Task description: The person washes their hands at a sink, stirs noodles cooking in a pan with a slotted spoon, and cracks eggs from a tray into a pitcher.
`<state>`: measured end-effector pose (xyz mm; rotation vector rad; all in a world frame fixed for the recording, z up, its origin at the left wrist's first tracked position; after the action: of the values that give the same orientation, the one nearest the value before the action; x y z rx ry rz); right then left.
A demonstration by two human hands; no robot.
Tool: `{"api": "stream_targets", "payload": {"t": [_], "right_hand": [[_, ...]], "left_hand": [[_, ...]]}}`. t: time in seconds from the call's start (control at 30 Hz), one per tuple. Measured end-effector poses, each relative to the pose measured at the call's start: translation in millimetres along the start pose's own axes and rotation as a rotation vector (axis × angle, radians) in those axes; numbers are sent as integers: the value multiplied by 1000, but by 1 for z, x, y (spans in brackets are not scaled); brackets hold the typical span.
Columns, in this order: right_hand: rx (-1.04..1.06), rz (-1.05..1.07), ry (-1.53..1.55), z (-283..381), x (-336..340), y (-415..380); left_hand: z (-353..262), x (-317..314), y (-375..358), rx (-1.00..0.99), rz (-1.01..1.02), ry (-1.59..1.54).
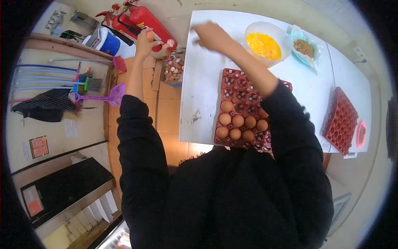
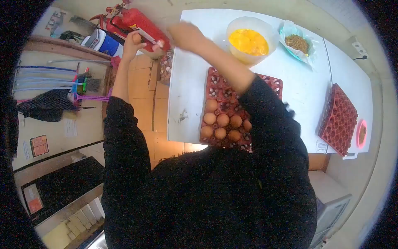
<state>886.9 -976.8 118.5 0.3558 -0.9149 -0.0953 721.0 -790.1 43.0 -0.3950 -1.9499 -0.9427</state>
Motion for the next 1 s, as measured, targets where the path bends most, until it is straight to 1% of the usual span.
{"api": "stream_targets", "payload": {"t": [0.03, 0.07, 0.1, 0.13, 0.17, 0.2, 0.23, 0.3, 0.33, 0.37, 0.4, 0.43, 0.47, 0.5, 0.53, 0.57, 0.63, 0.67, 0.7, 0.73, 0.77, 0.8, 0.83, 0.87, 0.9, 0.97, 1.0], "right_hand": [[-117, 182, 27, -4, -22, -28], [-212, 374, -27, 2, -39, -66], [-212, 546, -25, 16, -50, -104], [-200, 764, -206, 15, -72, -141], [-287, 738, -127, 5, -88, -171], [-417, 651, -8, 5, -85, -185], [-417, 649, -10, 3, -89, -193], [-482, 343, 108, -9, -79, -199], [-497, 334, 101, -12, -82, -206], [-461, 272, 123, -11, -82, -207], [-424, 210, 144, -11, -80, -208], [-439, 196, 132, -15, -80, -212], [-397, 175, 210, -17, -79, -211], [-350, 155, 287, -20, -75, -210], [-336, 214, 315, -21, -67, -207], [-342, 204, 308, -23, -53, -205], [-837, 266, 1062, -42, -53, -221], [-788, 145, 1426, -48, -40, -221], [-660, 25, 1698, -57, -25, -214], [-548, -222, 1770, -51, 41, -192], [-400, -429, 1676, -68, 69, -182], [-347, -613, 1352, -83, 104, -173], [-223, -801, 1008, -84, 143, -171], [-93, -976, 737, -70, 173, -167], [-91, -982, 733, -73, 171, -160], [-10, -936, 189, -63, 165, -149], [46, -764, 71, -65, 147, -139]], "left_hand": [[24, -11, -11, 4, 0, -3], [52, -24, -21, 106, 40, -106], [70, -33, -28, 208, 79, -208], [69, -30, -30, 213, 73, -209], [67, -24, -30, 236, 51, -224], [61, -17, -29, 256, 33, -240], [40, -5, -27, 254, 31, -241], [-18, 8, -19, 437, 176, -619], [-38, 1, -14, 486, 246, -690], [-63, 1, -8, 470, 257, -703], [-92, -2, -4, 483, 294, -800], [-117, -8, -2, 495, 332, -895], [-138, -15, 2, 477, 340, -906], [-164, -25, 5, 430, 418, -1123], [-189, -32, 8, 381, 499, -1337], [-205, -36, 10, 370, 506, -1341], [-239, -45, 12, 400, 639, -1620], [-251, -50, 14, 412, 685, -1667], [-261, -55, 17, 404, 691, -1668], [-280, -59, 19, 387, 727, -1716], [-294, -62, 18, 377, 756, -1762], [-305, -66, 20, 382, 755, -1739], [-314, -70, 22, 379, 761, -1738], [-323, -75, 23, 410, 796, -1757], [-332, -80, 24, 441, 830, -1775], [-353, -84, 27, 406, 856, -1810], [-362, -83, 29, 375, 876, -1847]]}}
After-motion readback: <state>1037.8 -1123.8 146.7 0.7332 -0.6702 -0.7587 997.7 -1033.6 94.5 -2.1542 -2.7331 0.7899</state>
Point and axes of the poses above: each hand's wrist, its own y-axis towards the middle knuckle, its own x-axis out of the back of the hand, z = x × y, the point moved 7 cm from there along y, towards the middle knuckle, and after that the axes turned 11 degrees about y, right-handed, at the moved point
